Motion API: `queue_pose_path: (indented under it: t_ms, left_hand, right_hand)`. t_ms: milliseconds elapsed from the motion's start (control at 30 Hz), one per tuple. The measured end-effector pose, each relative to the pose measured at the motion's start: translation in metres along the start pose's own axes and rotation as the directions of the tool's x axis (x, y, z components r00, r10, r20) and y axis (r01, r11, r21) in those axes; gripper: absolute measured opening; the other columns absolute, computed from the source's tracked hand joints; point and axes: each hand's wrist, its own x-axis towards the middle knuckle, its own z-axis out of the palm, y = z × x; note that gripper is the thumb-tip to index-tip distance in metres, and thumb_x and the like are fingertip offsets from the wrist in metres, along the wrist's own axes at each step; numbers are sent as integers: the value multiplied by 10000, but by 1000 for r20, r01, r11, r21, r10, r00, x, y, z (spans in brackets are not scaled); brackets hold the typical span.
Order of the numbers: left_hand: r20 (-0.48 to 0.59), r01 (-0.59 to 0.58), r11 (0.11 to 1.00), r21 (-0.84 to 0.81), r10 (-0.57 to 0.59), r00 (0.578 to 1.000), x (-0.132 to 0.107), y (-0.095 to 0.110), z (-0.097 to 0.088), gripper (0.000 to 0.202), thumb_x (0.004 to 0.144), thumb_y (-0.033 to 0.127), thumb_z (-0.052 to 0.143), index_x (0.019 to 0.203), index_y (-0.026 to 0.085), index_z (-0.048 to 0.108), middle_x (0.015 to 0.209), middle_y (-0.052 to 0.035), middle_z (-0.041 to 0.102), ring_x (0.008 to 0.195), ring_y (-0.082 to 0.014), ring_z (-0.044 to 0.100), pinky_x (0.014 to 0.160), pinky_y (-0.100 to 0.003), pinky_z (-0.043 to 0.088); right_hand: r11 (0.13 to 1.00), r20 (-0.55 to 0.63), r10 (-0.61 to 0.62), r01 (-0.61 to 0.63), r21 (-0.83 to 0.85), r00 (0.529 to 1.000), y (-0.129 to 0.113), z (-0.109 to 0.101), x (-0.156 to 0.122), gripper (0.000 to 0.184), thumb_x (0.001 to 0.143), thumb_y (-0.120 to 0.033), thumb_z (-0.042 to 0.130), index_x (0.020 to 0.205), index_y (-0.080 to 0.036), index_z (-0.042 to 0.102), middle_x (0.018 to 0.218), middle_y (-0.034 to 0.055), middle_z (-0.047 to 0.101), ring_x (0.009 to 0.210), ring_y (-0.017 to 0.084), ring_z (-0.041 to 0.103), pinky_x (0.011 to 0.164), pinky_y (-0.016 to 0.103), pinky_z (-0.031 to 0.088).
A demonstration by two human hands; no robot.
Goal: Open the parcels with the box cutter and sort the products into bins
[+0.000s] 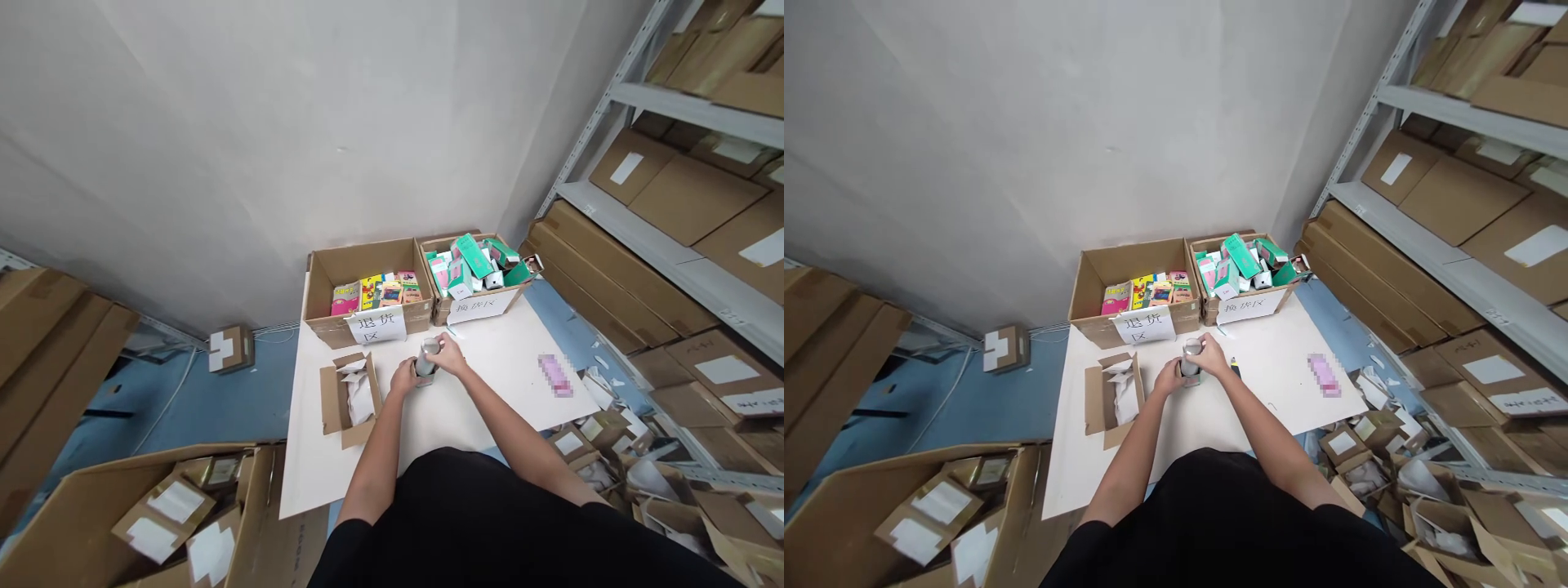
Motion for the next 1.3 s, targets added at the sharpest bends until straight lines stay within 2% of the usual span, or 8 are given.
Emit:
queue_pose_path:
  t_ms: [100,267,433,567,667,867,1100,1300]
  left_hand:
    - [39,48,998,51,-50,998,-4,15,-6,916,687,336,896,1513,246,512,1564,-162,539,1386,-341,574,1102,-414,464]
    - [-66,25,999,-22,-27,997,-17,36,-42,1125,581,222,933,1592,242,440,1650,-218,428,1519,-447,401,1172,-555,397]
    - [-407,-375,832,-410,201,891,-48,83,-92,709,899,419,730,1555,302,488,1544,-137,550,1310,-292,616,1061,-463,524]
    - [-446,-521,737,-431,327,833,-76,141,-115,1112,698,386,926,1643,326,343,1434,-118,604,1210,-263,649,993,-401,553]
    - [-484,-527,737,-424,308,819,-83,167,-130,1165,684,336,928,1665,310,302,1237,-69,685,1116,-238,677,973,-375,551]
    - [-333,-471,565,-678,335,882,-77,170,-155,1260,740,421,894,1711,291,103,1183,-76,725,1043,-219,712,920,-358,576]
    - [-356,-468,585,-662,305,884,-75,180,-156,1374,692,405,960,1716,342,46,1348,-108,676,1183,-237,674,995,-374,562]
    - [-344,-464,497,-733,317,884,-71,180,-157,1340,768,405,902,1716,301,-39,1216,-86,749,1068,-224,725,1018,-426,559]
  right_hand:
    - [984,-60,-92,100,146,994,-37,-44,7,473,647,-507,787,991,-237,607,971,19,725,856,217,656,795,351,538]
    - [955,-81,-182,196,222,980,-87,-85,10,467,660,-515,811,979,-218,642,921,17,714,838,199,626,779,326,507]
    - [938,-80,-207,220,268,975,-106,-84,-6,463,670,-528,832,956,-219,640,874,4,686,800,187,601,725,303,495]
    - [932,-72,-218,230,280,973,-115,-76,-13,468,697,-541,847,976,-219,655,865,6,687,782,189,614,765,326,522]
    - [875,19,-256,223,430,967,-112,-77,-12,534,735,-570,840,1108,-228,670,1031,54,726,954,235,674,905,385,544]
    - [776,377,-349,39,630,858,-84,-67,-27,1091,674,-476,935,1601,-339,376,1438,102,642,1288,296,634,1084,482,515]
    - [819,112,-231,131,559,966,-83,-47,-44,1457,565,-428,1011,1711,-326,118,1387,121,659,1173,302,683,1021,487,573]
    - [768,330,-276,1,640,903,-75,-56,-45,1388,676,-464,945,1711,-395,22,1345,84,674,1108,263,717,984,474,589]
